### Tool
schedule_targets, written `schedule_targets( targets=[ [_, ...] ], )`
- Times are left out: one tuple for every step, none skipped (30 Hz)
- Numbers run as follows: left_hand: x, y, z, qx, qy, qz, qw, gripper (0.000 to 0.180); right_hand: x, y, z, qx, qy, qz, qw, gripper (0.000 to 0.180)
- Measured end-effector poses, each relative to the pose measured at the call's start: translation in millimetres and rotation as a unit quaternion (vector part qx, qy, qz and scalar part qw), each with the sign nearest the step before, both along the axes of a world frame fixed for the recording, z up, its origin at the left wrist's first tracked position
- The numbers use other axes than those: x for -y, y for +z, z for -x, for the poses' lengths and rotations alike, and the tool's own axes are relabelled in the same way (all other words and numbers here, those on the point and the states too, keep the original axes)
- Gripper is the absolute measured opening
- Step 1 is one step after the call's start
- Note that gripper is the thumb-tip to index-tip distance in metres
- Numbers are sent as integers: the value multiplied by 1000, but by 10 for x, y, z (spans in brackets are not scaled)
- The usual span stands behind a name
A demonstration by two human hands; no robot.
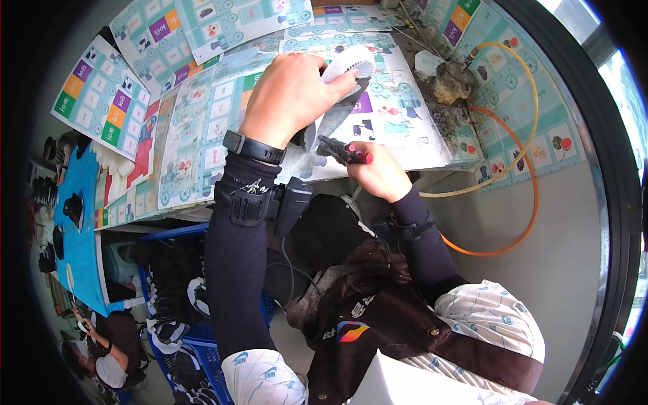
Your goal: Trimming loose threads and excess material from shoe uppers using nippers and a small torch.
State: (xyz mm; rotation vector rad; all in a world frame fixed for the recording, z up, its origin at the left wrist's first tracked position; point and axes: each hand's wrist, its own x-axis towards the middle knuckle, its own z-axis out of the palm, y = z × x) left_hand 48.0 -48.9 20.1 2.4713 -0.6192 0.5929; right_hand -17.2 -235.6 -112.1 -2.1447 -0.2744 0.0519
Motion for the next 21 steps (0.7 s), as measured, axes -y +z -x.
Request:
schedule_targets(
  targets=[
    [-1,3,10,-6,-1,4,1000,56,16,15,-6,-18,-31,-4,999,24],
    [-1,12,23,-5,-2,3,1000,56,39,24,-18,-36,-63,-7,997,27],
    [-2,28,38,-17,4,-1,1000,55,82,17,-56,-20,-78,7,997,34],
    [-3,40,52,-29,10,-5,1000,55,116,75,-73,-27,-95,29,995,36],
    [-6,42,57,-28,10,-5,1000,55,117,75,-80,-2,-120,25,992,31],
    [-11,43,59,-36,18,-10,999,55,120,73,-86,24,-145,21,989,27],
    [-15,46,58,-43,26,-15,999,56,130,67,-104,25,-146,20,989,27],
    [-14,40,56,-42,25,-15,999,56,148,57,-126,28,-144,21,989,28],
    [-11,26,53,-33,23,-19,999,56,158,54,-139,30,-142,22,989,30],
    [-5,14,44,-24,20,-22,999,56,159,72,-133,31,-144,22,989,30],
    [-2,10,35,-23,18,-23,999,56,153,103,-119,-8,-103,-10,995,27],
    [-1,7,26,-38,20,-17,999,56,150,119,-115,-47,-61,-42,996,26],
    [-5,10,29,-52,24,-12,998,56,137,67,-144,-57,-47,-66,995,22],
    [-5,11,31,-52,25,-12,998,56,150,41,-166,-57,-46,-66,995,22],
    [-1,11,33,-44,19,-8,999,56,169,27,-184,-46,-76,-36,995,29],
    [-10,9,37,-37,16,-3,999,56,177,17,-214,-35,-103,-5,994,37],
    [-14,6,39,-36,18,-3,999,56,202,-79,-285,-16,-134,-40,990,38],
    [-12,4,41,-34,20,-7,999,57,245,-111,-325,-14,-132,-48,990,41],
    [-1,5,35,-33,19,-10,999,58,250,-100,-334,-20,-128,-52,990,42],
    [3,13,35,-33,18,-10,999,58,255,-82,-336,-26,-123,-57,990,43],
    [2,27,40,-60,35,-13,998,57,263,-76,-336,-26,-124,-57,990,43]
  ],
)
